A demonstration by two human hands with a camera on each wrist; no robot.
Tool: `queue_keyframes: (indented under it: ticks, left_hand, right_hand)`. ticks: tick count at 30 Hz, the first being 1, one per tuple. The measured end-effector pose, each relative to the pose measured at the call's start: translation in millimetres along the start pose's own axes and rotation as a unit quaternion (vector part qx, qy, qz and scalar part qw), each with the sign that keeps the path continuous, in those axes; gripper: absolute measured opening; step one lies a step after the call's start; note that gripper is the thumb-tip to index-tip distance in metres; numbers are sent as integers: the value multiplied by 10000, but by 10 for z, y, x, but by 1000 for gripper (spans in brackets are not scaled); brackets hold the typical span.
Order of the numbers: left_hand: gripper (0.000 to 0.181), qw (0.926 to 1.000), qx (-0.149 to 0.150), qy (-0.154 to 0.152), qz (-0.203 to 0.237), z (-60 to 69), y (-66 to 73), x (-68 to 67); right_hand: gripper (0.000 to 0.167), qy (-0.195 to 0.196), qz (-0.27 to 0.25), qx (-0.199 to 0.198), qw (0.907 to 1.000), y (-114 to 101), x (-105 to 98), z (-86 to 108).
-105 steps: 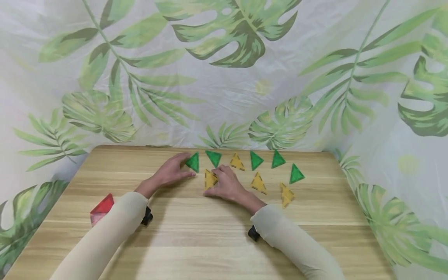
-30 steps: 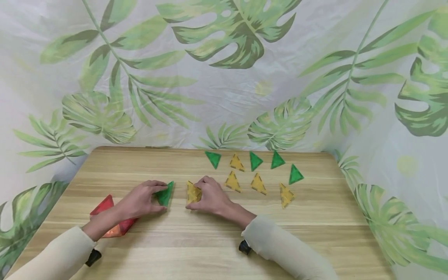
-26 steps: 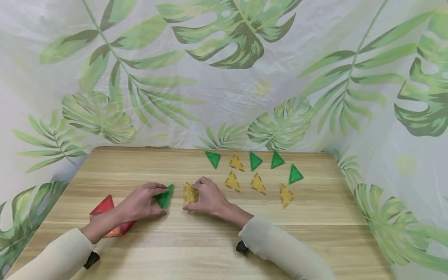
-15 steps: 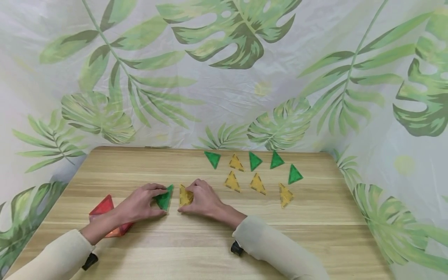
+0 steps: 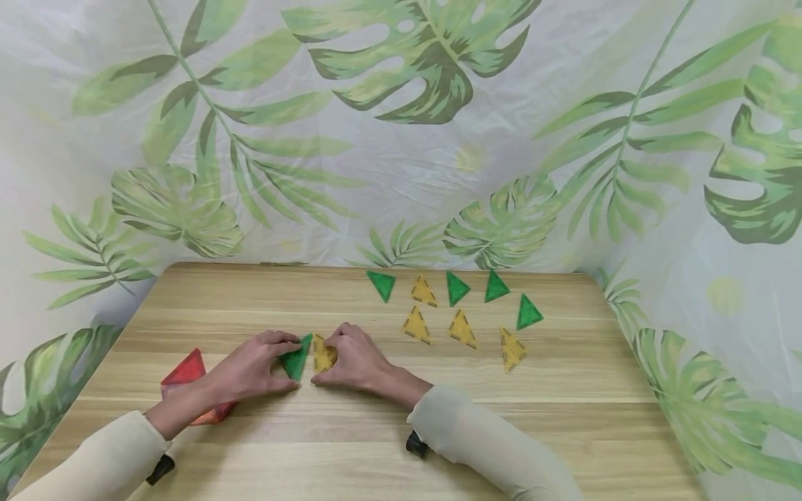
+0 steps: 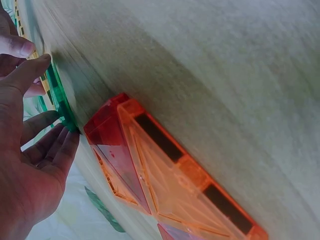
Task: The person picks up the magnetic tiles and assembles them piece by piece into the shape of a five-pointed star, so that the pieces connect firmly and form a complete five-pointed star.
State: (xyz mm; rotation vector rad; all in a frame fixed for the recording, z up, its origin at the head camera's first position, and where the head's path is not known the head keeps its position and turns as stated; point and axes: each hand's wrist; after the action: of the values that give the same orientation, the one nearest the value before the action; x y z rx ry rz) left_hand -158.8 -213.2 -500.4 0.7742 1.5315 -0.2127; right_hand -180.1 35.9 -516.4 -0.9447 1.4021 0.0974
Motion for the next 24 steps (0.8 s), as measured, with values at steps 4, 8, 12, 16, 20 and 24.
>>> queue_keyframes:
  ticks: [4,8,12,16,20,24]
  left_hand:
    - [65,10000,45,-71,11,4,-10,-3]
    - [65,9999,62,-132,18,3,-29,-8]
    - [64,9998,96,-152,32,-5,-43,-6]
    - [65,9998,126,-142,29,-13,-50,-7]
    - [65,9999,105,-121,59,-5,-54,0]
    - [64,9998,155,-68,83,2,-52,1]
  right_hand:
    - [69,-20,85,25,10000,-10,5,3]
    - [65,-44,227,-90,9997,-20,12,8]
    - [59,-71,316,-273,9991,-31,25,9]
    - [50,-34,318,-443,9985,-42,27,4]
    - [45,-10,369,-585,9976,-56,16,-5]
    - [42,-68,381,-594,9975,-65,1,-7]
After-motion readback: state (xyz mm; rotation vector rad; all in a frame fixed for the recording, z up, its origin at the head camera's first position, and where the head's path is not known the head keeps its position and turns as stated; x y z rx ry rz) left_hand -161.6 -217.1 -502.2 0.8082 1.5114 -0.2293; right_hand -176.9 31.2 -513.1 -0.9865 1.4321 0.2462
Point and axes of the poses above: each hand's wrist, its own z-axis away from the middle knuckle, its own x-axis out of the palm, y = z × x, and after that the axes turned 2 degrees about -x, right-handed
